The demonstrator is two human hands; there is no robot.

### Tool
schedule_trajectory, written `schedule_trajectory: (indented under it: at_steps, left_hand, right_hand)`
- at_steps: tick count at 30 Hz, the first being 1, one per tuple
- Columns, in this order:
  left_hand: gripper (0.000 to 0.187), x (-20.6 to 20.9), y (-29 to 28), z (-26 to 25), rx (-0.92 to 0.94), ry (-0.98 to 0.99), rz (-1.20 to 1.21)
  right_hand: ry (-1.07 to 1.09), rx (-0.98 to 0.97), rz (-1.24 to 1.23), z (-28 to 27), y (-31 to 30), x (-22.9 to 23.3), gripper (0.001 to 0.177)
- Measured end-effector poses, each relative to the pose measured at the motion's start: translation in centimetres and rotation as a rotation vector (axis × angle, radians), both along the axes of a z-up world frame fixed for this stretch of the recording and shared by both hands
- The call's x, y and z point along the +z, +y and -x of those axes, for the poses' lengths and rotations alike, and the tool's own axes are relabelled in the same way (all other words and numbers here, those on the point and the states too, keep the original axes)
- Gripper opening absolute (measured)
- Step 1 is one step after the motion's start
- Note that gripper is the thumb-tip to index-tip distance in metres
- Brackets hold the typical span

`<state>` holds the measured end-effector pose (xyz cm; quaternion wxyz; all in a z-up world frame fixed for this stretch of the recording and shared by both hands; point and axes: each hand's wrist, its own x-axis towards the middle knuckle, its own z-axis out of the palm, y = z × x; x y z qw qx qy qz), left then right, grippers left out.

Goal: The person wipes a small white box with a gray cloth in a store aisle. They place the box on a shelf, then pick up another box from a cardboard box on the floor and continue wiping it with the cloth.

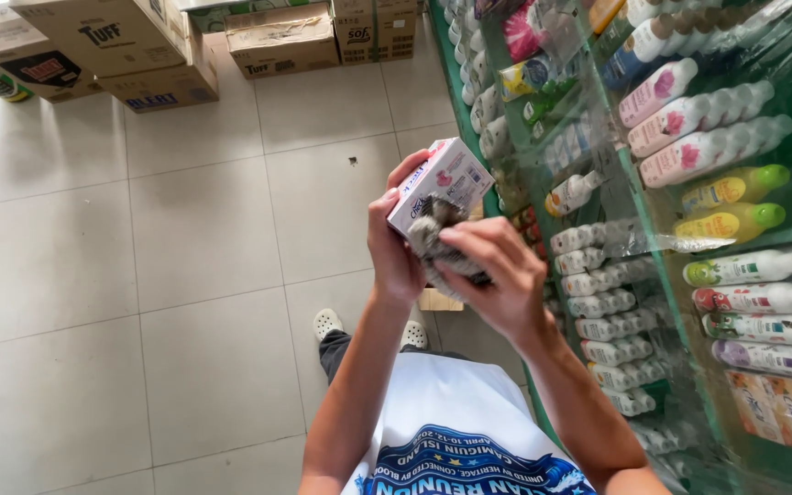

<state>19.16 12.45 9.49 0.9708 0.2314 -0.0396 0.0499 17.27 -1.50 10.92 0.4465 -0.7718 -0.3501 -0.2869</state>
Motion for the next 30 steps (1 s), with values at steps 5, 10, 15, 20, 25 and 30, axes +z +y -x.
schedule_trajectory:
  at_steps: [5, 10, 15, 20, 25, 30]
  left_hand:
    - [0.052, 0.9, 0.0, 0.8, -0.05, 0.045, 0.004]
    - [0.052, 0.5, 0.3, 0.0, -0.057, -0.001, 0.038]
    - [0.052, 1.0, 0.0, -0.2, -0.072, 0.052, 0.046]
    - [0.051, 1.0, 0.0, -0.6, -0.082, 0.02, 0.023]
    - [0.051, 0.9, 0.0, -0.7, -0.084, 0.029, 0.035]
    - [0.052, 1.4, -0.1, 0.2, -0.09, 0.025, 0.003]
  right_hand:
    - [-0.072, -0.126, -0.062, -3.1, -2.2, -0.3, 0.027]
    - [-0.031, 0.017, -0.056, -1.3, -0.8, 0.4, 0.033]
    - [-0.051, -0.122, -0.11, -2.5, -1.3, 0.1, 0.026]
    - [-0.049, -0.166, -0.063, -3.0, -1.8, -0.8, 0.03]
    - [-0.085, -0.15, -0.13, -2.0, -0.9, -0.7, 0.026]
    - [-0.087, -0.189, -0.11, -3.6, -2.0, -0.7, 0.026]
